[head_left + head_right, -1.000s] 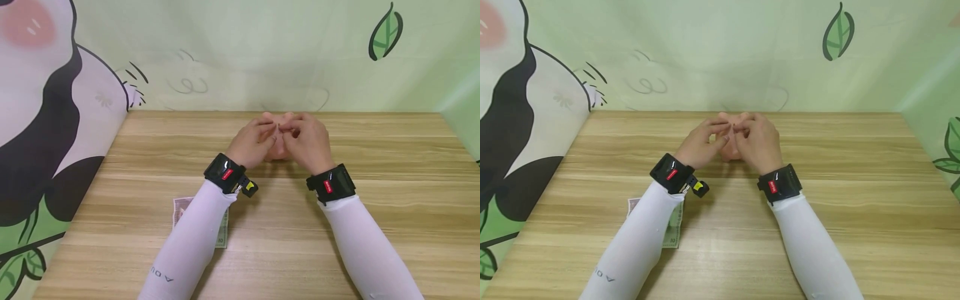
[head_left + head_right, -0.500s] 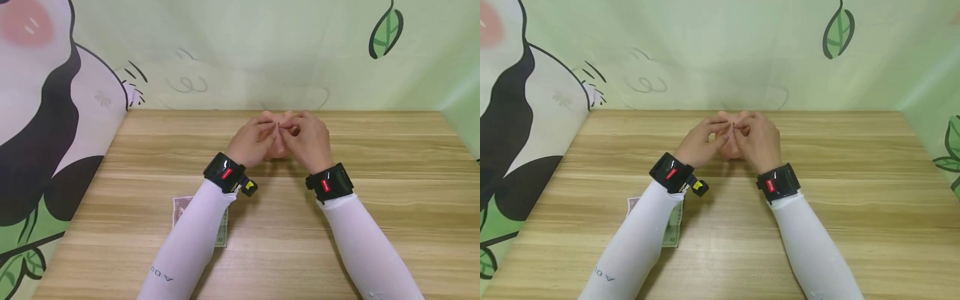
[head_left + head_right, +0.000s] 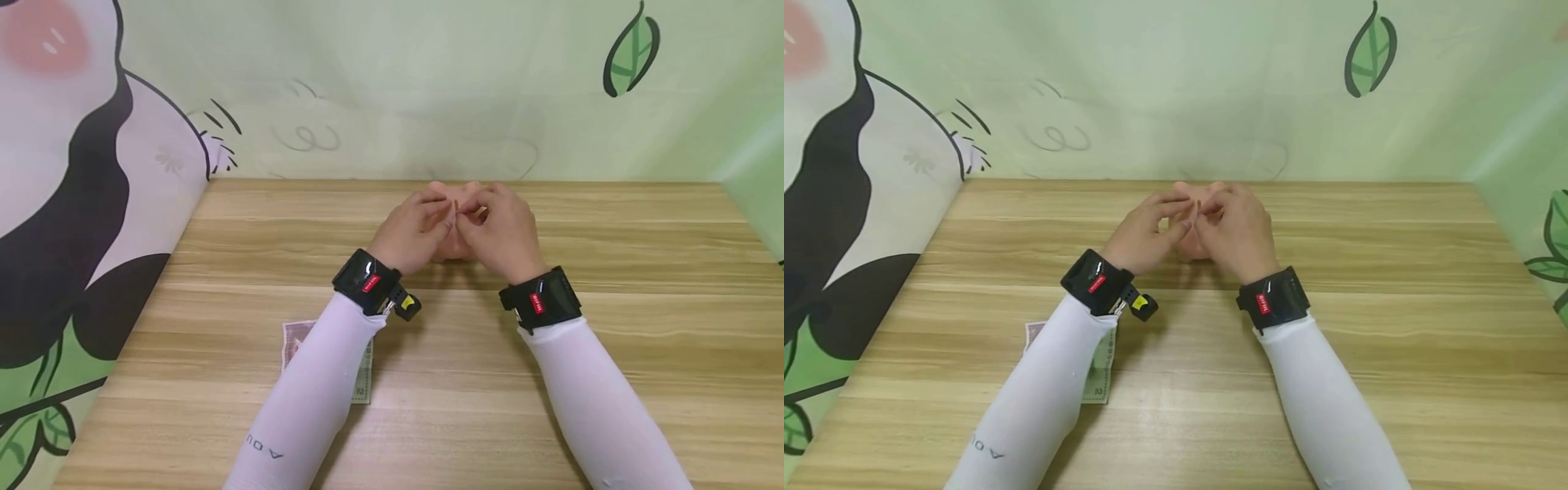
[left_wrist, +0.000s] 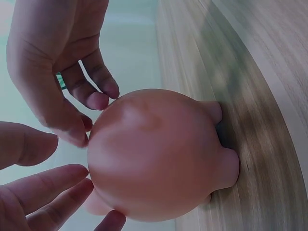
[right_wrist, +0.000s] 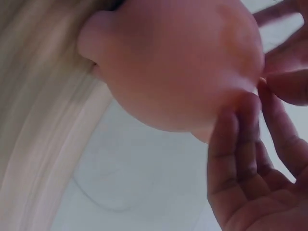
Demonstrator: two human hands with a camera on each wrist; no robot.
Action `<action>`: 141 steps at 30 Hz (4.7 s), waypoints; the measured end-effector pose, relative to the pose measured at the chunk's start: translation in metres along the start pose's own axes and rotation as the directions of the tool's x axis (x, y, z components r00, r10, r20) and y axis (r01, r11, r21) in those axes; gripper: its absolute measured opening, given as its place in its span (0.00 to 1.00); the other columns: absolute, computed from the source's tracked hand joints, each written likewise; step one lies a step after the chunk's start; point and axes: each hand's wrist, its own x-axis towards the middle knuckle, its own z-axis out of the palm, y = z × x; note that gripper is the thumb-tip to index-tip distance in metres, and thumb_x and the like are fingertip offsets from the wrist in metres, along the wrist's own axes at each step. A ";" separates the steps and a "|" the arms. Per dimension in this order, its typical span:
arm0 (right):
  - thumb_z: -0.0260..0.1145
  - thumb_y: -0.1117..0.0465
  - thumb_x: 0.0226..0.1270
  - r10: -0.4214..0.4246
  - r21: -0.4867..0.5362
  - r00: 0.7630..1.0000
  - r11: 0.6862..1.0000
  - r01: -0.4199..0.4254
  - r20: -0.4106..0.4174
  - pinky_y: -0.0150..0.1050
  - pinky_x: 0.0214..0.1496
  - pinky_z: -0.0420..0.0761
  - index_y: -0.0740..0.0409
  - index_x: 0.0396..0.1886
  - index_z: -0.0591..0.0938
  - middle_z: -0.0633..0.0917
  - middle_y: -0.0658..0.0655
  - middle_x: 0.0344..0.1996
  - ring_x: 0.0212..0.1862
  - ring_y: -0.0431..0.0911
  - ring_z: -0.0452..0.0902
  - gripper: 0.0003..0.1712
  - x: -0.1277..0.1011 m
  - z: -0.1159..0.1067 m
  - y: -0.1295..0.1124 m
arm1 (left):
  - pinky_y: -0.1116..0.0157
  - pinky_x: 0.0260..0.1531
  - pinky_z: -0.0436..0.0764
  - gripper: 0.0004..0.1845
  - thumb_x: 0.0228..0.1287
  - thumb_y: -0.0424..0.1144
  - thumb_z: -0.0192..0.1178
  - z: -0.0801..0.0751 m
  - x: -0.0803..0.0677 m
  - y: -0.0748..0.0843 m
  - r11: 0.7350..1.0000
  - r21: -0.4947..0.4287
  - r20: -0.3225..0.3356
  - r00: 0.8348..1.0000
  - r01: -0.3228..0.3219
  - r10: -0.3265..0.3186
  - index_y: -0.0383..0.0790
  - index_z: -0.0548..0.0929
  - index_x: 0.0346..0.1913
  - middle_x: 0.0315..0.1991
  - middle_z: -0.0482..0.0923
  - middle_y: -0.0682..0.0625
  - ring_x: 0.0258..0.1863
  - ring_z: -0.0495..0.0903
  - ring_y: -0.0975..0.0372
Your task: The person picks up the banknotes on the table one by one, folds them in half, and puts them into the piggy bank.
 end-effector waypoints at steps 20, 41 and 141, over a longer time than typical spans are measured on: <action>0.66 0.61 0.67 0.066 0.041 0.991 0.997 -0.071 0.117 0.43 0.41 0.74 0.58 0.37 0.86 0.83 0.58 0.41 0.43 0.53 0.77 0.05 0.010 -0.002 -0.009 | 0.55 0.67 0.79 0.24 0.80 0.47 0.54 -0.019 -0.012 -0.007 0.984 -0.150 0.019 0.996 0.093 -0.092 0.43 0.76 0.73 0.74 0.71 0.47 0.69 0.76 0.52; 0.68 0.56 0.71 -0.099 0.088 0.759 0.995 0.055 0.643 0.33 0.30 0.79 0.54 0.37 0.88 0.87 0.48 0.24 0.23 0.39 0.79 0.07 -0.022 0.048 -0.072 | 0.49 0.55 0.84 0.21 0.78 0.50 0.56 -0.063 -0.108 -0.066 0.978 0.153 0.161 0.973 0.139 -0.163 0.39 0.84 0.60 0.54 0.87 0.45 0.54 0.85 0.52; 0.62 0.67 0.77 0.242 0.433 0.928 0.831 -0.348 0.282 0.31 0.39 0.87 0.65 0.61 0.82 0.87 0.63 0.47 0.40 0.44 0.83 0.17 0.019 -0.014 0.007 | 0.64 0.43 0.90 0.19 0.73 0.30 0.62 -0.010 0.017 -0.029 0.814 -0.573 -0.085 0.981 0.094 -0.173 0.33 0.82 0.64 0.52 0.88 0.37 0.44 0.88 0.55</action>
